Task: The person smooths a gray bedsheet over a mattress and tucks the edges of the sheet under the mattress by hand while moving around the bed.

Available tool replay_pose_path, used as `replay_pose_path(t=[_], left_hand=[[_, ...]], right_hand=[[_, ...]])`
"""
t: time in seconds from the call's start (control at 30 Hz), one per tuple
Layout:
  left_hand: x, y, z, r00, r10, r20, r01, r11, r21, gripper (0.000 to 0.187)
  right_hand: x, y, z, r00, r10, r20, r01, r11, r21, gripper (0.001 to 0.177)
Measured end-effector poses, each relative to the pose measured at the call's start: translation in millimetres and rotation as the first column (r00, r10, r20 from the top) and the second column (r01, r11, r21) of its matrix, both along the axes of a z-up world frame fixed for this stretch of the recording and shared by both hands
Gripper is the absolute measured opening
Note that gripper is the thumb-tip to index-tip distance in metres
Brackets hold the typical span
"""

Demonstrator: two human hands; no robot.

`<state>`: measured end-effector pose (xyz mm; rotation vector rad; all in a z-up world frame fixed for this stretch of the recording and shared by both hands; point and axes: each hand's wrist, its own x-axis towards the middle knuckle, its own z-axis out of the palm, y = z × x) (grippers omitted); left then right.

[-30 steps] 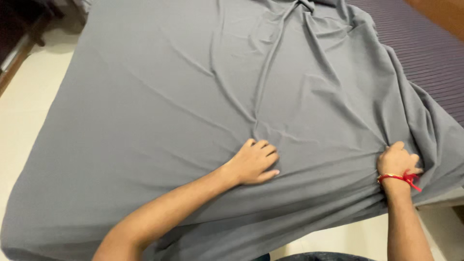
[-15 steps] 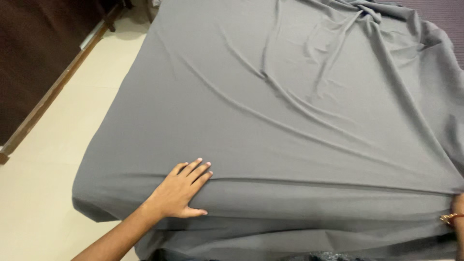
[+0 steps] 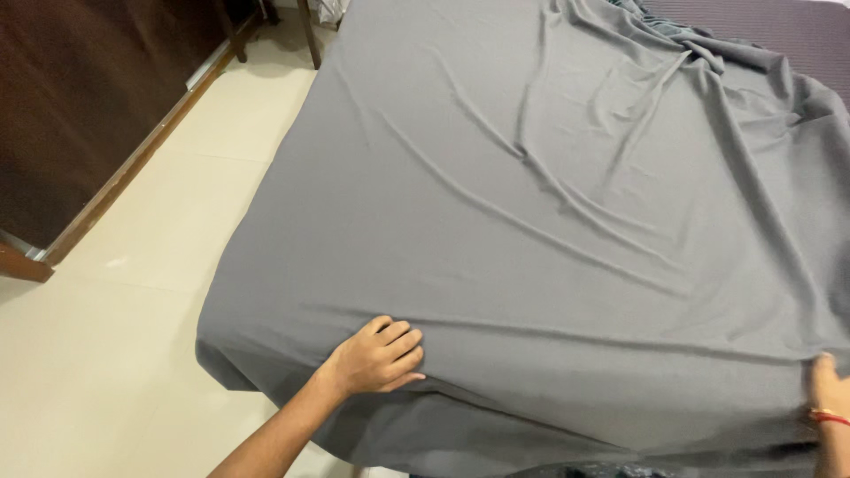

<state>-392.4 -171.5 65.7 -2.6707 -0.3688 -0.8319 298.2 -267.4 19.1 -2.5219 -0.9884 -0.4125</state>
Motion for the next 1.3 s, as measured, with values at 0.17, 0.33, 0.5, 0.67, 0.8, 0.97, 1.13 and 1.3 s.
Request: replay_pose_path(t=[0.17,0.33,0.5,0.67,0.8,0.97,1.13,1.3], left_hand=[[0.5,3.1,-13.0,0.994,-0.065,0.093,0.053,0.990,0.133,0.025],[-4.2,5.3,-24.3,0.995,-0.082,0.054,0.068,0.974,0.214,0.020],[-22.3,-25.2,-29.9,0.988,-0.045,0.146,0.031,0.995,0.095,0.022],[-92.9,-89.7,-73.9,0.805,0.470,0.362,-0.373,0.875,-0.308,0.018],[-133.4,-120.1,-124.3,0.245,0.947,0.208,-0.323,0.282,-0.903,0.043],[-146.9,-119.7,-141.3,0.031,0.990,0.141,0.400,0.117,-0.909,0.096],[-153.6,-96.2,-114.4,-0.053,0.990,0.130,0.589,0.136,-0.797,0.113],[-169.0,-66.4,-125.7,0.015,1.000,0.014,0.335,0.008,-0.942,0.090]], right_hand=[[-204.8,-29.6,-5.8,0.803,0.563,0.194,-0.595,0.747,0.296,0.046],[-406.4,-24.8,-7.1,0.386,0.821,0.421,-0.918,0.386,0.090,0.019],[-430.6,-41.8,-19.9,0.607,0.779,0.161,-0.794,0.586,0.160,0.012],[-469.9,-103.5,-103.1,0.855,0.473,-0.210,-0.510,0.842,-0.176,0.078],[-522.9,-131.1,-198.0,0.788,0.265,-0.556,-0.373,0.924,-0.087,0.098],[-591.7,-112.6,-257.1,0.242,0.098,-0.965,0.038,0.993,0.110,0.092],[-598.4,-98.1,-254.6,-0.116,-0.163,-0.980,0.352,0.916,-0.194,0.100],[-600.1,-93.6,-241.2,-0.464,-0.161,-0.871,0.407,0.835,-0.371,0.102]])
